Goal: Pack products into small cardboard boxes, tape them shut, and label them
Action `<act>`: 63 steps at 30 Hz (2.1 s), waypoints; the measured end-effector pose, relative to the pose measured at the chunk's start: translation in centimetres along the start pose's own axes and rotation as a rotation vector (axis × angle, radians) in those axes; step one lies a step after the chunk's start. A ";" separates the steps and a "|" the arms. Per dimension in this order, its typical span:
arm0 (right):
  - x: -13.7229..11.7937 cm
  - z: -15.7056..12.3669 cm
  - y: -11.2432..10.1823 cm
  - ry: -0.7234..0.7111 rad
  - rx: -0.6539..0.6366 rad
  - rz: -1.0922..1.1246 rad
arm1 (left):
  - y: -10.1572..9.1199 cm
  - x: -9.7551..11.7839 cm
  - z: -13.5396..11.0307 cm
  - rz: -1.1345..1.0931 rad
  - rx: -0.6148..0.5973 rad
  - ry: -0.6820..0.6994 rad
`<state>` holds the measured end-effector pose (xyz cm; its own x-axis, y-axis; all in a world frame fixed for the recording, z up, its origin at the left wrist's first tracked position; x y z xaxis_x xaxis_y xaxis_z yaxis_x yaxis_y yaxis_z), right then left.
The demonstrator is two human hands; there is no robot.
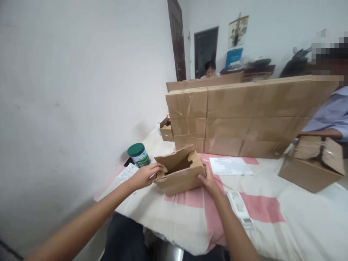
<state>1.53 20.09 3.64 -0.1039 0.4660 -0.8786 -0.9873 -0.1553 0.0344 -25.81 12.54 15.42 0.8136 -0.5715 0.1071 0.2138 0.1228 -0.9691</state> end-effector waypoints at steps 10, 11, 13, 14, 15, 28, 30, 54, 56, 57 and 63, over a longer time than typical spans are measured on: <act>1.5 0.1 0.9 -0.048 0.042 -0.062 | -3.5 -17.7 3.0 0.171 0.074 -0.784; 1.6 0.1 0.8 -0.047 0.039 -0.061 | -3.4 -19.2 2.6 0.168 0.055 -0.854; 1.6 0.0 0.8 -0.043 0.035 -0.057 | -2.8 -21.0 1.8 0.158 0.022 -0.936; 1.6 -0.1 0.7 -0.041 0.033 -0.055 | -2.7 -21.2 1.5 0.153 0.019 -0.955; 1.5 -0.1 0.7 -0.041 0.032 -0.053 | -2.7 -21.2 1.1 0.148 0.027 -0.966; 1.1 0.1 0.9 -0.077 0.019 -0.080 | -13.6 -4.8 2.8 -0.255 0.597 -0.516; 1.2 0.0 0.9 -0.071 0.023 -0.084 | -12.3 -1.1 3.8 -0.263 0.536 -0.418; 0.2 -0.9 1.8 -0.077 0.008 -0.100 | -5.0 0.1 3.0 -1.012 0.084 -0.707; 0.0 -1.1 1.6 -0.077 -0.001 -0.119 | -5.8 -1.0 3.5 -1.017 0.120 -0.724; -0.2 -1.2 1.6 -0.076 -0.008 -0.127 | -6.3 -1.5 3.8 -1.013 0.149 -0.729; -0.6 -1.3 1.8 -0.075 -0.050 -0.154 | -9.1 -2.1 5.3 -0.656 0.449 -0.630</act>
<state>-0.03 18.42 3.60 0.0373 0.5509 -0.8337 -0.9852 -0.1192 -0.1229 -26.59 16.93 25.17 0.5716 -0.1195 0.8118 0.7991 0.3060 -0.5176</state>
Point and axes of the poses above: each hand's wrist, its own z-axis towards the middle knuckle, its own y-axis out of the palm, x = y × z, the point moved 9 cm from there along z, towards the middle knuckle, and after that the axes turned 7 degrees about -y, right-handed, at the moved point
